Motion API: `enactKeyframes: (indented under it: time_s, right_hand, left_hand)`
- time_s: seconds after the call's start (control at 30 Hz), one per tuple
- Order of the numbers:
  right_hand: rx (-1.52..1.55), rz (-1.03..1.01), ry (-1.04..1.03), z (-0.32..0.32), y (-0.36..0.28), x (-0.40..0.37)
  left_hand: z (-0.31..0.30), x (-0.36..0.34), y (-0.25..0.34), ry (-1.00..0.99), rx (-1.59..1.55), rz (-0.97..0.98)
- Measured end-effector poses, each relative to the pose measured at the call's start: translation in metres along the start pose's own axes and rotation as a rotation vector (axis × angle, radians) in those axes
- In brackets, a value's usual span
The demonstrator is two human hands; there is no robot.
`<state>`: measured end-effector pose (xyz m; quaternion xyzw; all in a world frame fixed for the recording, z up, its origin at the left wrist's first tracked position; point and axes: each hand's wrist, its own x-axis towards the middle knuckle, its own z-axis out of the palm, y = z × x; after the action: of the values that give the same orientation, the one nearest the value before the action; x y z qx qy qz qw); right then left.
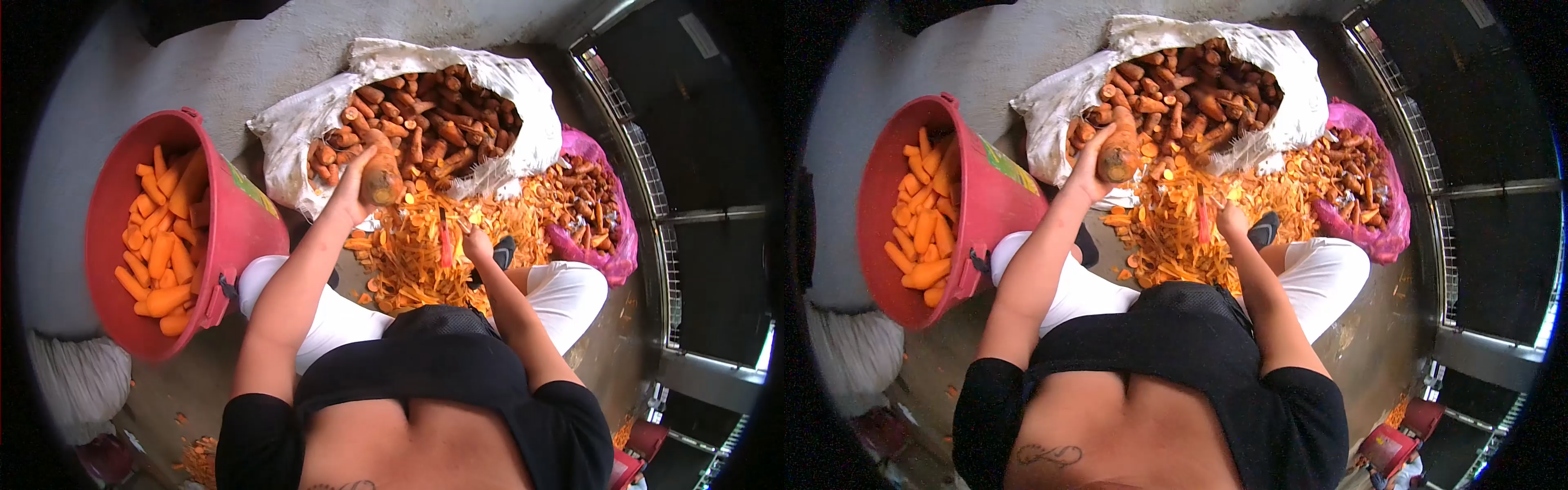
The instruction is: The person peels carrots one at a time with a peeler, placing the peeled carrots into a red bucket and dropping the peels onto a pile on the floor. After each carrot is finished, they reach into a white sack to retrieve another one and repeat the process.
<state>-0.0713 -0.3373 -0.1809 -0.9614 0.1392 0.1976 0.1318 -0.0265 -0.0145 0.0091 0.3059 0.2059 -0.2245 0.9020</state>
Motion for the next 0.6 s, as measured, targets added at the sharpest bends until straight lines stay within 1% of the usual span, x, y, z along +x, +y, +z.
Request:
enactKeyframes:
  time_s: [0.07,0.1,0.13,0.23,0.27,0.3,0.37,0.4,0.43,0.5,0.53,0.57,0.6]
  right_hand:
    - [0.038,0.000,0.060,-0.013,-0.003,-0.003]
    - [0.107,-0.056,0.099,-0.016,0.000,-0.004]
    - [0.256,-0.023,0.013,-0.020,0.002,-0.001]
    - [0.281,-0.186,-0.004,-0.047,0.001,-0.011]
    - [0.473,-0.177,-0.066,-0.058,-0.002,-0.020]
    - [0.666,-0.168,-0.129,-0.092,-0.023,-0.048]
    - [0.874,-0.117,-0.260,-0.116,-0.030,-0.061]
    - [0.885,-0.077,-0.330,-0.122,-0.024,-0.055]
    - [0.981,-0.157,-0.363,-0.143,-0.034,-0.068]
    - [1.045,-0.232,-0.338,-0.156,-0.037,-0.067]
    - [1.055,-0.286,-0.339,-0.161,-0.036,-0.064]
    - [0.986,-0.310,-0.220,-0.164,-0.037,-0.062]
    - [0.973,-0.361,-0.167,-0.176,-0.050,-0.071]
  left_hand:
    - [-0.013,0.018,-0.007,-0.071,0.022,0.045]
    - [-0.008,0.014,-0.006,-0.051,0.025,0.037]
    - [-0.002,0.009,-0.004,-0.079,0.024,0.020]
    - [-0.005,0.012,-0.002,-0.220,0.017,0.006]
    - [-0.004,0.010,-0.001,-0.264,-0.003,-0.015]
    - [-0.003,0.008,-0.001,-0.307,-0.022,-0.037]
    - [0.000,0.005,-0.003,-0.312,-0.017,-0.028]
    - [0.001,0.004,-0.004,-0.315,-0.018,-0.021]
    - [0.005,0.000,-0.005,-0.301,0.004,0.012]
    - [0.013,-0.006,-0.007,-0.275,0.045,0.082]
    - [0.012,-0.005,-0.008,-0.274,0.054,0.066]
    - [0.010,-0.002,-0.010,-0.273,0.062,0.053]
    - [0.009,-0.001,-0.011,-0.272,0.067,0.041]
